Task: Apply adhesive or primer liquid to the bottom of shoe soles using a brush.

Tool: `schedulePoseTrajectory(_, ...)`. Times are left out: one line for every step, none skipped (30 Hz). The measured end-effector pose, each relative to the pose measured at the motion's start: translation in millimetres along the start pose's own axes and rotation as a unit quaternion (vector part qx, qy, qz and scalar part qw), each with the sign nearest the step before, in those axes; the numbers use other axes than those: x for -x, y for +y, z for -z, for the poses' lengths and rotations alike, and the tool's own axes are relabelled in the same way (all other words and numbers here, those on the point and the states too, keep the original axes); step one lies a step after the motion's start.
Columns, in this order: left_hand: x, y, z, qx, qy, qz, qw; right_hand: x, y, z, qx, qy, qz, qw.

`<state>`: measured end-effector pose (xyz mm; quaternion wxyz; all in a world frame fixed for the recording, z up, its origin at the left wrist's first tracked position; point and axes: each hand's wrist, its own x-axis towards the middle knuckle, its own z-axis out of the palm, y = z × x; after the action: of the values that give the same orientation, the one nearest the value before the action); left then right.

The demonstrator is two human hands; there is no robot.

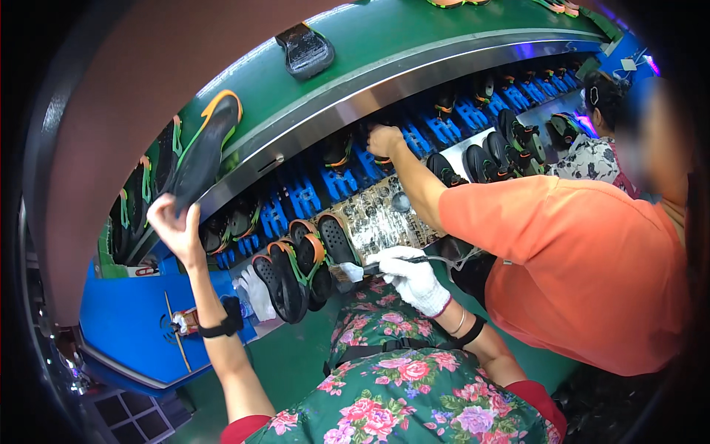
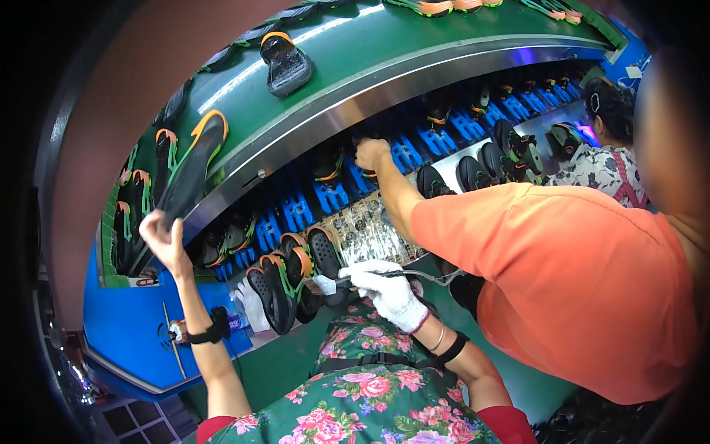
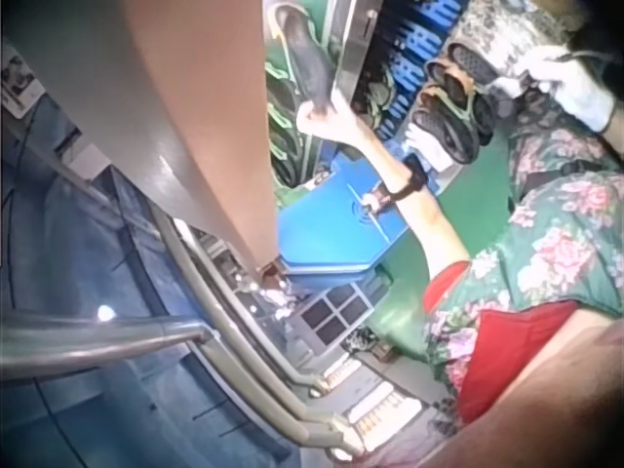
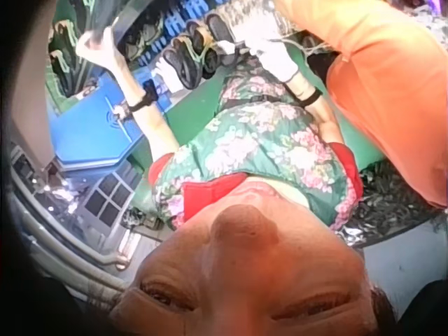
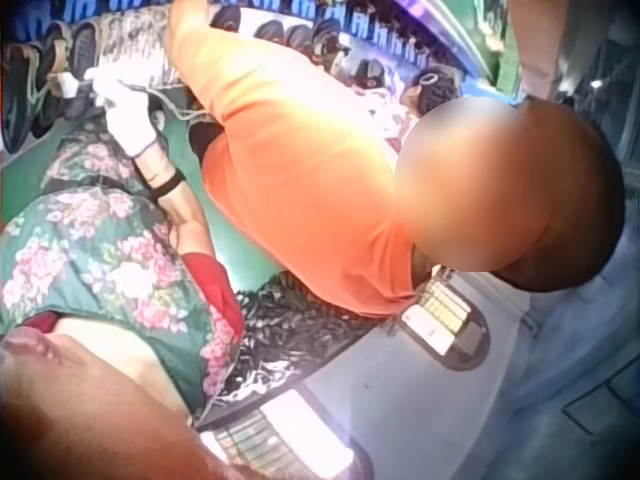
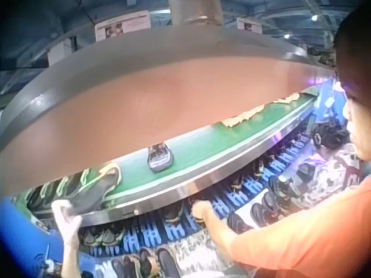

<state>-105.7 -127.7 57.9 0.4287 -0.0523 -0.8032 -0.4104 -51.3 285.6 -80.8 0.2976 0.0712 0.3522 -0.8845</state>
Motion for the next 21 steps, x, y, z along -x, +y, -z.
schedulePoseTrajectory(12.5, 13.8, 4.1, -0.117, 0.057, -0.024, 0.991, 2.2, -1.4, 1.7, -0.022, 0.000, -0.005, 1.000)
schedulePoseTrajectory(19.1, 27.2, 6.2, -0.232, 0.111, -0.048, 0.965, 3.6, -2.6, 3.5, -0.045, 0.001, -0.009, 0.999)
schedulePoseTrajectory(23.3, 36.1, 18.0, -0.177, 0.188, -0.041, 0.965, 5.2, -1.2, 2.7, -0.063, 0.000, -0.018, 0.998)
schedulePoseTrajectory(24.1, 44.5, 23.7, -0.119, 0.261, -0.032, 0.957, 7.4, -2.3, 2.0, -0.062, 0.003, -0.022, 0.998)
schedulePoseTrajectory(21.2, 54.1, 29.4, -0.071, 0.322, 0.007, 0.944, 10.2, -5.0, 0.2, -0.066, -0.016, -0.026, 0.997)
schedulePoseTrajectory(24.4, 57.2, 37.8, 0.000, 0.339, 0.043, 0.940, 13.2, -6.9, -0.5, -0.068, -0.035, -0.030, 0.997)
schedulePoseTrajectory(29.4, 50.6, 48.8, 0.022, 0.320, 0.069, 0.945, 14.7, -5.5, -1.1, -0.124, -0.013, -0.044, 0.991)
schedulePoseTrajectory(35.4, 42.9, 55.4, 0.045, 0.299, 0.096, 0.948, 17.0, -5.5, 0.2, -0.124, -0.012, -0.046, 0.991)
schedulePoseTrajectory(39.3, 40.3, 51.7, 0.063, 0.290, 0.171, 0.939, 18.6, -6.2, 0.1, -0.141, -0.057, -0.047, 0.987)
schedulePoseTrajectory(46.9, 38.4, 45.3, 0.089, 0.229, 0.237, 0.940, 19.8, -6.3, 0.0, -0.157, -0.101, -0.047, 0.981)
schedulePoseTrajectory(53.7, 32.5, 34.0, 0.127, 0.168, 0.269, 0.940, 21.4, -6.7, -1.9, -0.172, -0.113, -0.048, 0.977)
schedulePoseTrajectory(64.7, 22.7, 24.3, 0.158, 0.093, 0.307, 0.934, 25.5, -9.8, -8.6, -0.175, -0.113, -0.053, 0.977)
schedulePoseTrajectory(77.4, 17.5, 3.7, 0.220, 0.044, 0.386, 0.895, 28.6, -14.9, -16.3, -0.163, -0.115, -0.039, 0.979)
schedulePoseTrajectory(95.2, 7.4, -11.7, 0.233, -0.004, 0.429, 0.873, 30.4, -17.6, -22.7, -0.152, -0.120, -0.028, 0.981)
schedulePoseTrajectory(112.6, 6.6, -29.3, 0.231, -0.039, 0.490, 0.840, 32.2, -18.3, -23.9, -0.125, -0.116, -0.034, 0.985)
schedulePoseTrajectory(130.0, 6.9, -44.5, 0.268, -0.075, 0.535, 0.798, 33.2, -17.2, -22.1, -0.129, -0.118, -0.039, 0.984)
schedulePoseTrajectory(150.8, 6.9, -59.7, 0.284, -0.067, 0.596, 0.748, 33.7, -15.6, -19.2, -0.134, -0.123, -0.063, 0.981)
schedulePoseTrajectory(150.7, 42.3, -92.2, 0.243, -0.078, 0.620, 0.742, 31.9, -14.7, -12.6, -0.140, -0.121, -0.081, 0.979)
schedulePoseTrajectory(172.2, 32.3, -101.5, 0.290, -0.085, 0.680, 0.668, 33.2, -11.6, -12.8, -0.120, -0.119, -0.057, 0.984)
schedulePoseTrajectory(175.4, 47.9, -113.1, 0.309, -0.110, 0.720, 0.611, 32.3, -11.5, -13.1, -0.122, -0.118, -0.059, 0.984)
schedulePoseTrajectory(192.0, 45.9, -119.7, 0.340, -0.109, 0.722, 0.593, 34.4, -14.3, -19.4, -0.121, -0.110, -0.060, 0.985)
